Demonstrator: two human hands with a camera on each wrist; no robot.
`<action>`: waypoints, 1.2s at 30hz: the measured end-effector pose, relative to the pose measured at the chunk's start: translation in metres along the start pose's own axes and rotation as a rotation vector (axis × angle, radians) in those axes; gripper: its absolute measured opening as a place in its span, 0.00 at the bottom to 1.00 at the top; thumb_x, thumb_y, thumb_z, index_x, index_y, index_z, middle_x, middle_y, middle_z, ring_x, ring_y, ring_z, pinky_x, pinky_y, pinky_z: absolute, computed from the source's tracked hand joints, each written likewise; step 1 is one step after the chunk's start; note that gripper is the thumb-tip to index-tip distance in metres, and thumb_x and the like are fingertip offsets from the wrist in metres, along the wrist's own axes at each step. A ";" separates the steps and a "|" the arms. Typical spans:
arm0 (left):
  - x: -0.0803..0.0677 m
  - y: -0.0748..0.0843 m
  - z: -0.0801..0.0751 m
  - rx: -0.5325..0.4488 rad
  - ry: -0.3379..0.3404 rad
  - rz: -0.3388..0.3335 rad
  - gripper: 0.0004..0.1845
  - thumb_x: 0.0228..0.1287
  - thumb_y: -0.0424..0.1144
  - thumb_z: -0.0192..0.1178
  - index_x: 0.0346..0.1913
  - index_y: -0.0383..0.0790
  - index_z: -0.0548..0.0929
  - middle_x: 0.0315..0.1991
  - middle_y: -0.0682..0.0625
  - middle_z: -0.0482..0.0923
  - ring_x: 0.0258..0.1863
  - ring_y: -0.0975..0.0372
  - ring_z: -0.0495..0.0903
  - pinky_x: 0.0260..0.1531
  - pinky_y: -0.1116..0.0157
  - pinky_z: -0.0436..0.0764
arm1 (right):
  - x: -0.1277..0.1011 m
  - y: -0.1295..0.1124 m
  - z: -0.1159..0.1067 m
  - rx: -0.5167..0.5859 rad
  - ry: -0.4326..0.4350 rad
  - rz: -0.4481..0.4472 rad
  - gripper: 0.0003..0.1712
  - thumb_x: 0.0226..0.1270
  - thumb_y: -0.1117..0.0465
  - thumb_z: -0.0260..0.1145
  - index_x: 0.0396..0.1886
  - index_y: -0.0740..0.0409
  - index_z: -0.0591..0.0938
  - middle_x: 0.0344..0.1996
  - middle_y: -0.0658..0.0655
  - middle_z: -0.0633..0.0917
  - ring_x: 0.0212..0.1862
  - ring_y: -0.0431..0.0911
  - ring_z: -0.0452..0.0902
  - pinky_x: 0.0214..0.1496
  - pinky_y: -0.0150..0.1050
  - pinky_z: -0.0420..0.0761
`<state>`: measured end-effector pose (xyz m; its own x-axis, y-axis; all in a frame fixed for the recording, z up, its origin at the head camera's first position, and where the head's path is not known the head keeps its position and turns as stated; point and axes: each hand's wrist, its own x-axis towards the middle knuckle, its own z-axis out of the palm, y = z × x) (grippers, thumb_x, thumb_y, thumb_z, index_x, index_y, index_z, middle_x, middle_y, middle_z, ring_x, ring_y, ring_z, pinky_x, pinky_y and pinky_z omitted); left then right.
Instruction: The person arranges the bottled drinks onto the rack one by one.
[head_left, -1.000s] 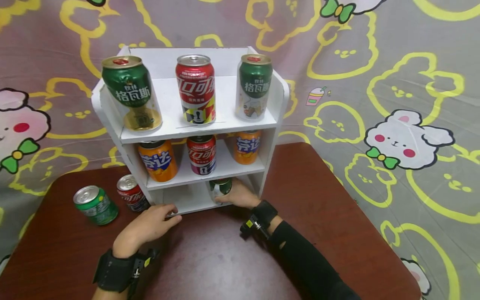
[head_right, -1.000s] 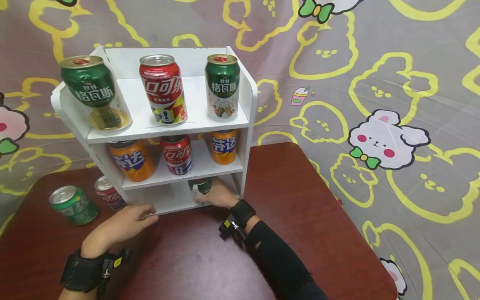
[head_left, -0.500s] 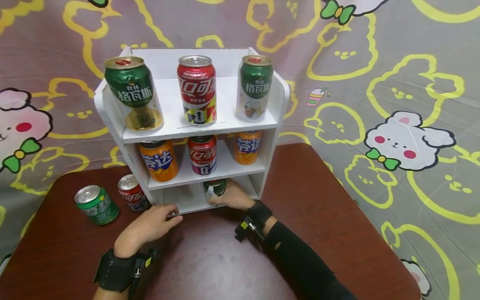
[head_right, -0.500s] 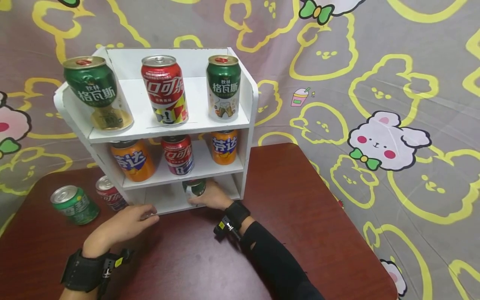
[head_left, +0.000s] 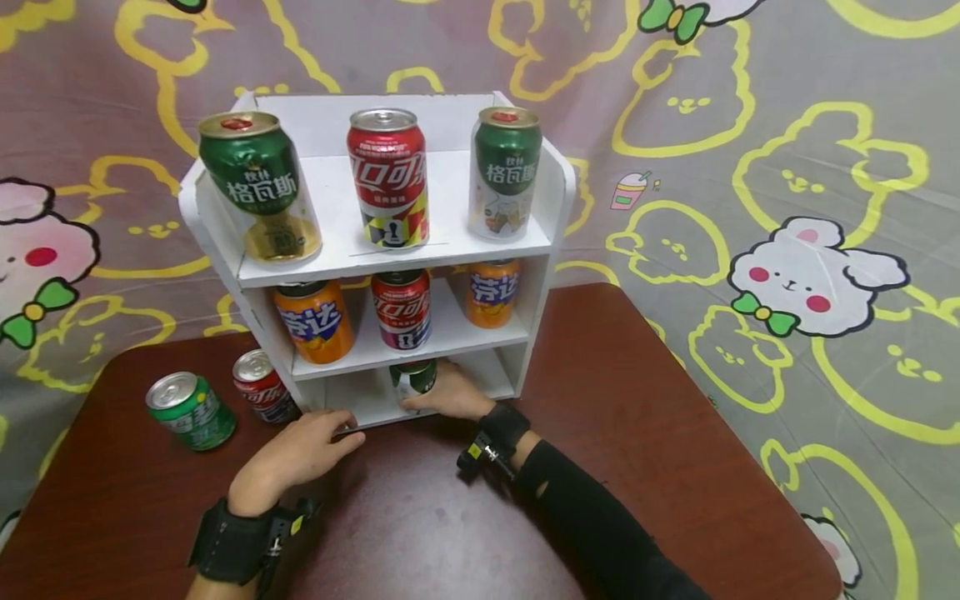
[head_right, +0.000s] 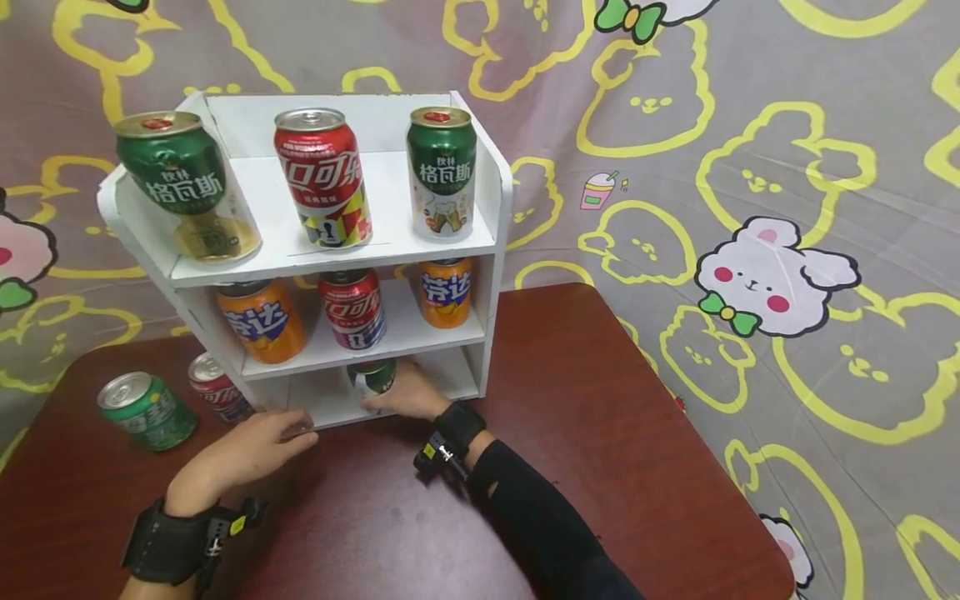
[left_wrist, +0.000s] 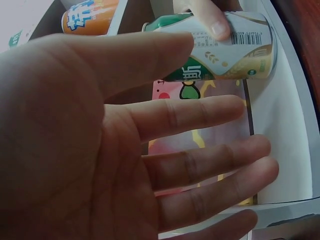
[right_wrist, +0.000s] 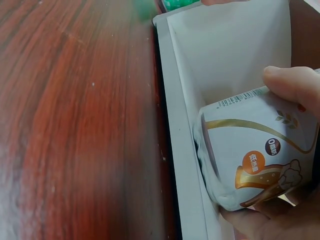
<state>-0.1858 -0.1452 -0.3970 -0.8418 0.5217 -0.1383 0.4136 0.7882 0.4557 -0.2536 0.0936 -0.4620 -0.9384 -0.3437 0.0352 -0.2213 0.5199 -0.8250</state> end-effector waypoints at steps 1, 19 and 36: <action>0.000 0.000 0.000 0.001 -0.002 -0.001 0.15 0.66 0.47 0.58 0.43 0.38 0.80 0.33 0.52 0.79 0.33 0.61 0.76 0.35 0.55 0.76 | 0.000 -0.001 0.001 0.001 -0.002 0.006 0.29 0.46 0.53 0.78 0.47 0.55 0.77 0.34 0.46 0.82 0.33 0.38 0.79 0.38 0.32 0.78; 0.000 -0.004 0.000 -0.008 0.012 0.014 0.13 0.66 0.46 0.58 0.42 0.39 0.80 0.30 0.54 0.77 0.30 0.62 0.75 0.32 0.57 0.75 | 0.009 -0.011 0.015 -0.020 0.004 0.019 0.29 0.43 0.52 0.80 0.44 0.56 0.78 0.32 0.45 0.82 0.33 0.37 0.78 0.39 0.29 0.77; 0.002 -0.003 0.000 -0.030 -0.002 0.013 0.12 0.66 0.47 0.58 0.41 0.40 0.79 0.29 0.55 0.75 0.28 0.63 0.72 0.30 0.59 0.73 | 0.012 -0.010 0.016 0.053 -0.004 0.009 0.27 0.44 0.54 0.80 0.43 0.57 0.79 0.32 0.48 0.83 0.33 0.39 0.79 0.38 0.31 0.78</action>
<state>-0.1890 -0.1462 -0.3989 -0.8359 0.5324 -0.1335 0.4140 0.7712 0.4836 -0.2580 0.0718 -0.4626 -0.9393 -0.3421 0.0254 -0.1982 0.4807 -0.8542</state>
